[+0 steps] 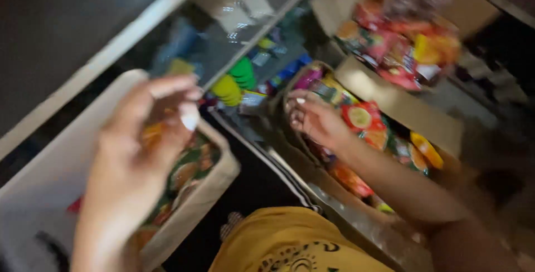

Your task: Organizing and shelving various packets of instant noodles and snacks from a floor-level box onto shelves.

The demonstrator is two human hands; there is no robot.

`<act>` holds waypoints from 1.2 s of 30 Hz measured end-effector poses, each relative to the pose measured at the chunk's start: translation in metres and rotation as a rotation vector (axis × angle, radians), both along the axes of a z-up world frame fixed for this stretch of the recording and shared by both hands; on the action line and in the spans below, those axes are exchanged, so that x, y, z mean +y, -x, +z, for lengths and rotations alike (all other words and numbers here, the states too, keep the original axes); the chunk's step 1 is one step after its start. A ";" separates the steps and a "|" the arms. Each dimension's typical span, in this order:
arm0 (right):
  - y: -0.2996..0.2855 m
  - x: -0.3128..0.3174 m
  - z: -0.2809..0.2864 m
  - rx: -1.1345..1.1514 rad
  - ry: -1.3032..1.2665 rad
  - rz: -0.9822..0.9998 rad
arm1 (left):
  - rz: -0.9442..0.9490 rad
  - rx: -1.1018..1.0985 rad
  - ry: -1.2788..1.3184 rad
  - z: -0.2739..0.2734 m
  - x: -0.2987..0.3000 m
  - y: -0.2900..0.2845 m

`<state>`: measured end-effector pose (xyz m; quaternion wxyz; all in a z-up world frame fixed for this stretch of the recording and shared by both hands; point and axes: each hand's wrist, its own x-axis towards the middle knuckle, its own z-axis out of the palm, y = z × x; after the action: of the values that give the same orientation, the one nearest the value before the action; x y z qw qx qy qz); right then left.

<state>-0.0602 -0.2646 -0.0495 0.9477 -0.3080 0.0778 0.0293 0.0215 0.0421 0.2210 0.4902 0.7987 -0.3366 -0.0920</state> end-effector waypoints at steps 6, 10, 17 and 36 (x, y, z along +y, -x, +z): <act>-0.085 0.116 0.156 -0.546 0.730 0.168 | 0.286 -0.183 -0.125 0.005 0.077 -0.040; -0.127 0.204 0.209 -1.054 1.006 0.169 | 0.398 -0.200 -0.305 -0.048 0.120 -0.073; -0.208 0.279 0.126 -0.884 2.196 0.345 | 0.562 -0.046 -0.691 -0.177 0.161 -0.114; -0.185 0.260 0.153 -0.853 2.337 0.405 | 0.551 -0.448 -0.700 -0.139 0.153 -0.102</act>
<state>0.1244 -0.0045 0.1036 0.0383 -0.9522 -0.3027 -0.0140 0.1231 0.1951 0.0818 0.1145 0.9747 -0.1589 0.1073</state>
